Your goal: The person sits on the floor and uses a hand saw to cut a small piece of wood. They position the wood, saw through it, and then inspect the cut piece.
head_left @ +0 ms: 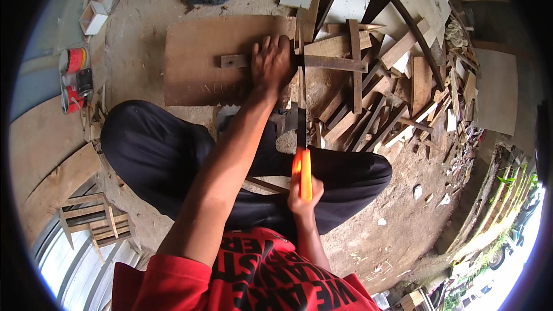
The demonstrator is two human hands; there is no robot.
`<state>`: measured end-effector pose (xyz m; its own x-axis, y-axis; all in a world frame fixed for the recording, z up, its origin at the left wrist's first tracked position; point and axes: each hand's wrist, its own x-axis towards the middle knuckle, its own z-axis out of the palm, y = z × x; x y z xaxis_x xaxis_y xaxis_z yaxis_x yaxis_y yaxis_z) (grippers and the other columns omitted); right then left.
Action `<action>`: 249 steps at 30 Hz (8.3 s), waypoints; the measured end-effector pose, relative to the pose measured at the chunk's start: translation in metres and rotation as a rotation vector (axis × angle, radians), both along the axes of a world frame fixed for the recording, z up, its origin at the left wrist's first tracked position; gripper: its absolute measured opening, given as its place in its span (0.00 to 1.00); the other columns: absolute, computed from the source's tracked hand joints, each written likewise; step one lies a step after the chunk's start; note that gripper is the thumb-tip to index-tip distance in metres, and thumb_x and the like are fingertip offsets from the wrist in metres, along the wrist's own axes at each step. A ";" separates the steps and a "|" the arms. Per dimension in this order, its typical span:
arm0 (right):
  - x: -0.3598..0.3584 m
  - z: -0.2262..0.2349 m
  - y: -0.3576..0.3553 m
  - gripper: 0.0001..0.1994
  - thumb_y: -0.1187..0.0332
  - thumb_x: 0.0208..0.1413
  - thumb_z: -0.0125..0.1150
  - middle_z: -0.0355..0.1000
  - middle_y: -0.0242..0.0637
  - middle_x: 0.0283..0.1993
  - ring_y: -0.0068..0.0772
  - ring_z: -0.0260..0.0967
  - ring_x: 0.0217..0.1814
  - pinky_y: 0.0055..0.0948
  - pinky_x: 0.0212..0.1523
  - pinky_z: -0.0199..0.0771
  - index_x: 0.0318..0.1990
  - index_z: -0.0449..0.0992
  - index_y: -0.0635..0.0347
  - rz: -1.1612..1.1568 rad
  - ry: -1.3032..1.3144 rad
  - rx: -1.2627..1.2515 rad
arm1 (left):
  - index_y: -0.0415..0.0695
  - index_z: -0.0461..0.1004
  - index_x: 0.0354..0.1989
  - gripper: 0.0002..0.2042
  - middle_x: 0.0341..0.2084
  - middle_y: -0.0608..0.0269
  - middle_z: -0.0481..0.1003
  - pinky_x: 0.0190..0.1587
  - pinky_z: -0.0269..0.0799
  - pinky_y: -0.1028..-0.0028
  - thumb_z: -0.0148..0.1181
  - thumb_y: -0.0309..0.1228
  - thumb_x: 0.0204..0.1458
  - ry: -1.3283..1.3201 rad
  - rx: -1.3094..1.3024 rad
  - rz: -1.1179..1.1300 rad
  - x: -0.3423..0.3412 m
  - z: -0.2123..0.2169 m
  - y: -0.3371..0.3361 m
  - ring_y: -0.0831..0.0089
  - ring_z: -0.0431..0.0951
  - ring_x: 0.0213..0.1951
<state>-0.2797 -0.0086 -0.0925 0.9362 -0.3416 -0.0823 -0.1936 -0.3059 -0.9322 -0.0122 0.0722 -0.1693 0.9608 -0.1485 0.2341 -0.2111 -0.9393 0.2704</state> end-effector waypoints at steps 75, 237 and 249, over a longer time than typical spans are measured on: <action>-0.029 0.009 0.004 0.06 0.77 0.51 0.53 0.63 0.34 0.14 0.20 0.64 0.18 0.23 0.20 0.64 0.26 0.73 0.69 -0.036 -0.030 0.067 | 0.42 0.72 0.50 0.17 0.51 0.51 0.75 0.60 0.62 0.52 0.42 0.29 0.56 0.048 0.019 -0.016 0.004 -0.006 0.006 0.57 0.72 0.56; 0.099 0.023 0.019 0.13 0.70 0.56 0.59 0.59 0.31 0.14 0.16 0.55 0.18 0.26 0.19 0.59 0.22 0.68 0.65 -0.170 0.131 0.102 | 0.48 0.77 0.27 0.10 0.25 0.51 0.79 0.58 0.60 0.57 0.47 0.30 0.53 0.352 -0.041 -0.005 -0.008 0.012 0.001 0.54 0.81 0.34; 0.046 0.059 0.024 0.13 0.73 0.55 0.60 0.58 0.34 0.12 0.17 0.55 0.15 0.27 0.17 0.55 0.20 0.67 0.65 -0.143 0.174 0.058 | 0.48 0.77 0.27 0.10 0.28 0.55 0.80 0.48 0.66 0.60 0.48 0.33 0.54 0.063 -0.116 0.002 -0.007 -0.005 0.007 0.57 0.80 0.35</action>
<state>-0.2336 0.0156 -0.0335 0.8487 -0.4599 -0.2611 -0.3901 -0.2109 -0.8963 -0.0194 0.0793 -0.1743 0.9745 -0.1216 0.1887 -0.1880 -0.9015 0.3898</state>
